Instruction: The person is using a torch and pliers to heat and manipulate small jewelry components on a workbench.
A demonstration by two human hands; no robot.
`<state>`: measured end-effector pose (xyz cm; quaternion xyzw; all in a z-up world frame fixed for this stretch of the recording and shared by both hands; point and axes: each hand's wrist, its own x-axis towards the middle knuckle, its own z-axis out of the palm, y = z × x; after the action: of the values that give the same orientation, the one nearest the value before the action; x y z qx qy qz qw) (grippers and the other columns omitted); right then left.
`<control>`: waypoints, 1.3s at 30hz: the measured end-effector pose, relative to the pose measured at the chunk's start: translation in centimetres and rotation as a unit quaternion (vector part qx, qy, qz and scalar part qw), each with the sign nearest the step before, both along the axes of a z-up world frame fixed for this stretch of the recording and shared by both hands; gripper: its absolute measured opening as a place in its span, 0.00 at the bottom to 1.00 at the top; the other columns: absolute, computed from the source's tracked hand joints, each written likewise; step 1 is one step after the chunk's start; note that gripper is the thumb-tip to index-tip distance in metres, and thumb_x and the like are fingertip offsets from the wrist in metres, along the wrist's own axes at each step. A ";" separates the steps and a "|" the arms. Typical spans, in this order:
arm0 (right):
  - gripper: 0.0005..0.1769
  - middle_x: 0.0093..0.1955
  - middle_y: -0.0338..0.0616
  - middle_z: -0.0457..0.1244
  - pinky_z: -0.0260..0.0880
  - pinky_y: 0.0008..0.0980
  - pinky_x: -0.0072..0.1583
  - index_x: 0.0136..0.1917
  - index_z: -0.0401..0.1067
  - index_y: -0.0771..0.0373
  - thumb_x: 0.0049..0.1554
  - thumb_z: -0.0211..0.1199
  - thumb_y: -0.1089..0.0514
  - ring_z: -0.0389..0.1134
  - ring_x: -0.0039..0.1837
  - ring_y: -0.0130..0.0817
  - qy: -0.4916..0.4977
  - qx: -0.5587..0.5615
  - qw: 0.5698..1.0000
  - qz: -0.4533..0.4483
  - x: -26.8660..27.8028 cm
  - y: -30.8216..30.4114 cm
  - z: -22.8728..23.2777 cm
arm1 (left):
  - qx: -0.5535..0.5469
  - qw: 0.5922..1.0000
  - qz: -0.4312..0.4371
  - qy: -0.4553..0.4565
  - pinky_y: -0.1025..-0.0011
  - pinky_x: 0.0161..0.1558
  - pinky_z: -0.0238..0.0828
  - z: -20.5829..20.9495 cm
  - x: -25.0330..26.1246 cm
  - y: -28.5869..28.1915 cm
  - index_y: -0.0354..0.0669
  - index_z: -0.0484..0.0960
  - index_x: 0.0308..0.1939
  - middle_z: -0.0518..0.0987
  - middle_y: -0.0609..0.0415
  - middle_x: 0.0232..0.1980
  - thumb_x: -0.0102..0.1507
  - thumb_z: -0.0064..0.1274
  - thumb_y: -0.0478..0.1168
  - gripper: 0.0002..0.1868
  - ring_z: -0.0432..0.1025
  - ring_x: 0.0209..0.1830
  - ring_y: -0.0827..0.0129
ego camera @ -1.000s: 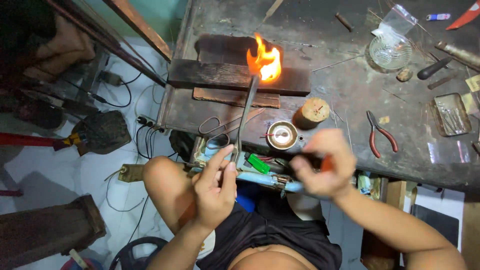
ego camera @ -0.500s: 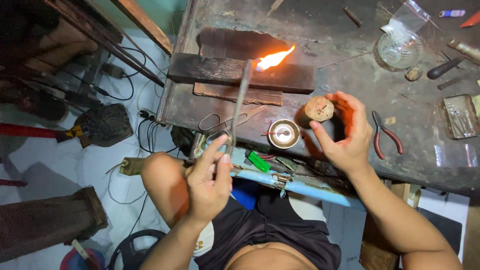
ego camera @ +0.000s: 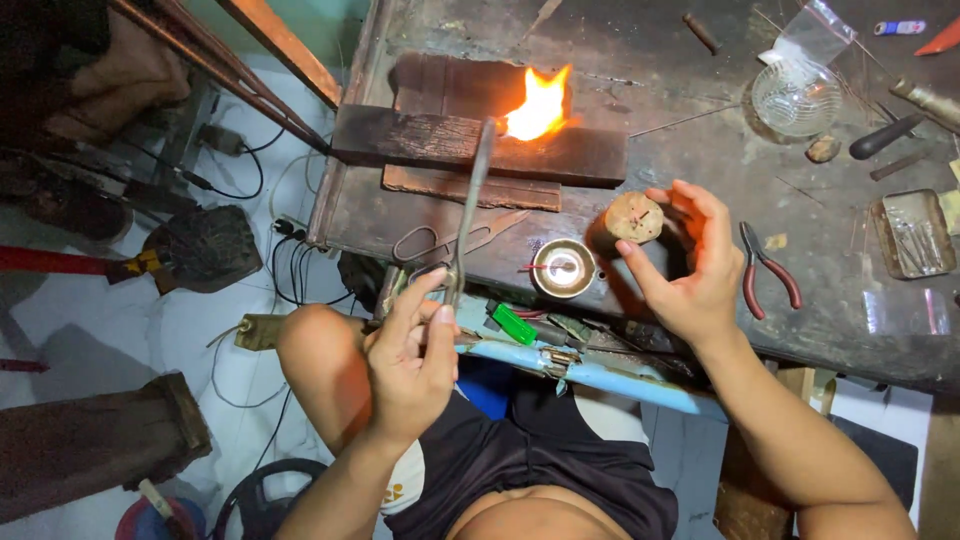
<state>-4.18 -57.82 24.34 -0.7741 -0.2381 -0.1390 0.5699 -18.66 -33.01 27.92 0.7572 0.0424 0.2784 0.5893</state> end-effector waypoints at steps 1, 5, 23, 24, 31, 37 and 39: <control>0.39 0.63 0.67 0.65 0.70 0.47 0.65 0.71 0.57 0.78 0.54 0.76 0.71 0.69 0.64 0.57 0.000 0.000 1.000 0.000 0.0 0.0 0.0 | 0.000 1.000 0.000 0.000 0.75 0.11 0.68 -0.2 -0.1 0.1 0.25 0.77 0.59 0.79 0.46 0.26 0.65 0.46 0.24 0.18 0.70 0.09 0.72; 0.39 0.62 0.67 0.65 0.71 0.47 0.65 0.72 0.58 0.77 0.54 0.75 0.69 0.70 0.63 0.57 0.003 0.008 1.000 0.005 0.1 -0.1 -0.1 | -0.001 1.000 -0.002 0.001 0.76 0.11 0.69 -1.1 -0.9 0.1 0.23 0.76 0.60 0.79 0.46 0.26 0.65 0.44 0.23 0.19 0.70 0.09 0.73; 0.37 0.66 0.63 0.64 0.69 0.39 0.72 0.72 0.56 0.73 0.56 0.74 0.65 0.68 0.69 0.46 0.002 -0.058 0.998 -0.011 -0.4 -0.1 0.8 | 0.021 0.996 -0.015 0.088 0.79 0.18 0.64 0.2 -1.7 -0.5 0.38 0.74 0.64 0.74 0.55 0.26 0.70 0.45 0.32 0.17 0.65 0.12 0.77; 0.37 0.66 0.62 0.65 0.69 0.38 0.72 0.71 0.57 0.72 0.56 0.74 0.64 0.68 0.70 0.45 -0.004 -0.069 0.997 -0.017 -0.3 -0.2 0.8 | 0.045 0.996 -0.026 0.078 0.79 0.19 0.63 0.1 -1.8 -0.6 0.38 0.73 0.64 0.75 0.56 0.27 0.70 0.45 0.32 0.17 0.66 0.13 0.78; 0.37 0.66 0.66 0.64 0.70 0.40 0.72 0.71 0.56 0.73 0.56 0.73 0.65 0.67 0.69 0.48 0.006 -0.048 0.999 -0.002 -0.5 0.0 1.0 | 0.036 0.997 -0.026 0.064 0.79 0.18 0.67 0.5 -1.0 -0.2 0.39 0.74 0.65 0.74 0.57 0.27 0.71 0.44 0.32 0.17 0.66 0.12 0.77; 0.37 0.66 0.66 0.63 0.70 0.42 0.72 0.71 0.56 0.75 0.56 0.73 0.66 0.67 0.70 0.49 0.005 -0.048 0.999 0.002 -0.4 0.0 0.8 | 0.039 0.996 0.004 0.077 0.80 0.19 0.67 0.1 -1.8 -0.1 0.38 0.74 0.64 0.74 0.58 0.28 0.70 0.45 0.31 0.18 0.66 0.12 0.78; 0.37 0.65 0.66 0.63 0.71 0.42 0.71 0.71 0.56 0.76 0.56 0.73 0.67 0.67 0.70 0.50 0.007 -0.041 0.999 0.004 -0.4 0.0 0.9 | 0.026 0.996 -0.016 0.082 0.80 0.19 0.67 0.0 -2.0 -0.3 0.38 0.73 0.65 0.74 0.56 0.25 0.70 0.44 0.31 0.18 0.66 0.12 0.77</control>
<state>-4.54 -57.81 25.26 -0.7967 -0.2428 -0.1215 0.5400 -20.64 -33.33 27.95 0.7933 0.0715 0.2068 0.5682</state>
